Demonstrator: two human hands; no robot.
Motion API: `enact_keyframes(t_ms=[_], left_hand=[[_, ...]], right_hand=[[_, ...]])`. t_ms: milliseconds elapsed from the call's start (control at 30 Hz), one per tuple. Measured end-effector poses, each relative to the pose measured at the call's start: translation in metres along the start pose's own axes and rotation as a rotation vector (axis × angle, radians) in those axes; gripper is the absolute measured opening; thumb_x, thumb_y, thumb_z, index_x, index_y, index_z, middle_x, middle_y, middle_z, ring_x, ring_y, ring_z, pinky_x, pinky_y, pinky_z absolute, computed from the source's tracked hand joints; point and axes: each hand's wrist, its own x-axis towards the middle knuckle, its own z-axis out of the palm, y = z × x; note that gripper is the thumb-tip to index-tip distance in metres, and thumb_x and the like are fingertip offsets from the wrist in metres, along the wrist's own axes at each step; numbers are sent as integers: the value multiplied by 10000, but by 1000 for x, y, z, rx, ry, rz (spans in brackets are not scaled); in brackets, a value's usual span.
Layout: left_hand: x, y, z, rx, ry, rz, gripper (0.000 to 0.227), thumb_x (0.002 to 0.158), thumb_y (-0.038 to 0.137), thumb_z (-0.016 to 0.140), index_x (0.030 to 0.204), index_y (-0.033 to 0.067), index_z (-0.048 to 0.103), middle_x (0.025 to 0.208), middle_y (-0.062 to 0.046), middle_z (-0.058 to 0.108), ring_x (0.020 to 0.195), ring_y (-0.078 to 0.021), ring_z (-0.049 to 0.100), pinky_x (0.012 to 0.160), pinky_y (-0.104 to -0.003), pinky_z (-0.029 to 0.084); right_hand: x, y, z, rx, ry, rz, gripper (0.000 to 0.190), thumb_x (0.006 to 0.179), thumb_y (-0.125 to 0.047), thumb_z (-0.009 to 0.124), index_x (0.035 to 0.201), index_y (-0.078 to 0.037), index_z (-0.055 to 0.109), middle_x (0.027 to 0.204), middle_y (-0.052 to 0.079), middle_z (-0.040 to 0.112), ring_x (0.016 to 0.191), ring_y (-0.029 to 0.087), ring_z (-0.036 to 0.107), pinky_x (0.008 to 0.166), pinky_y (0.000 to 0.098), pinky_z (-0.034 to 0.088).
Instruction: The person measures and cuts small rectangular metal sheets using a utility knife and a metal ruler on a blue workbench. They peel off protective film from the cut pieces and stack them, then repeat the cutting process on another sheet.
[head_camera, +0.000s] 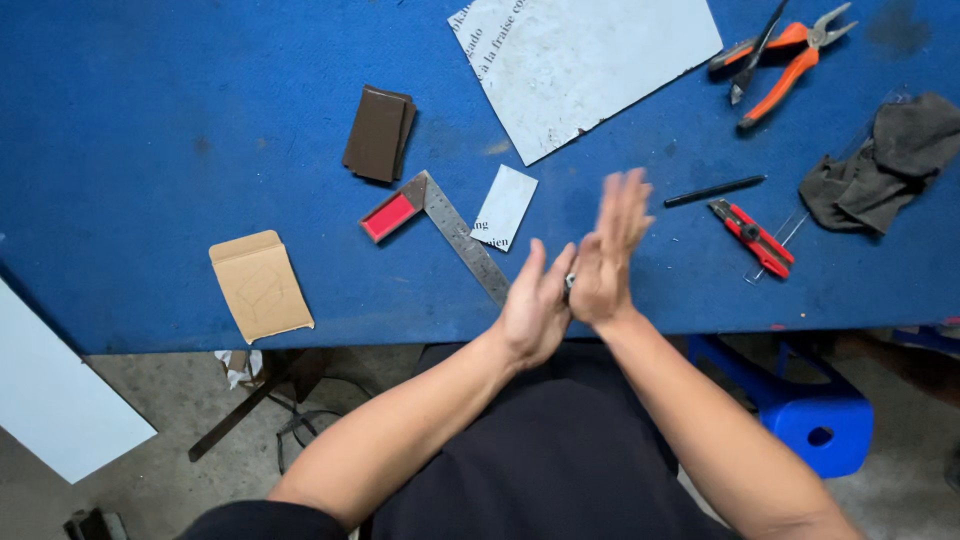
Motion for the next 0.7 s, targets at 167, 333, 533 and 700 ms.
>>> enact_keyframes(t_ms=[167, 333, 533, 700], left_hand=[[17, 39, -20, -203, 191, 29, 880, 887, 801, 383, 1430, 109, 428, 1452, -127, 521, 1313, -296, 515, 1087, -425, 408], [29, 87, -26, -260, 159, 143, 1104, 771, 877, 413, 1599, 225, 82, 1570, -123, 355, 1444, -332, 359, 1167, -486, 280], [44, 162, -60, 1230, 509, 853, 300, 808, 287, 821, 1073, 225, 694, 884, 50, 734, 831, -112, 723, 718, -236, 578], [41, 221, -84, 1917, 1010, 835, 850, 818, 413, 862, 1426, 46, 394, 1386, -191, 466, 1239, -399, 451, 1029, -496, 407]], right_hand=[[-36, -53, 3, 45, -250, -161, 578, 1034, -298, 298, 1544, -28, 274, 1607, 235, 150, 1469, 432, 151, 1178, 528, 95], [-16, -50, 7, 238, -145, -304, 324, 954, -23, 535, 1252, -30, 660, 1323, 206, 620, 1182, 388, 634, 1020, 427, 513], [46, 32, -13, -15, 98, 105, 84, 964, -233, 718, 882, -222, 736, 790, -58, 720, 732, 147, 717, 716, 272, 534], [90, 71, -41, 115, -7, 186, 574, 950, -134, 613, 1481, -98, 399, 1293, 153, 409, 1261, 284, 478, 1115, 404, 364]])
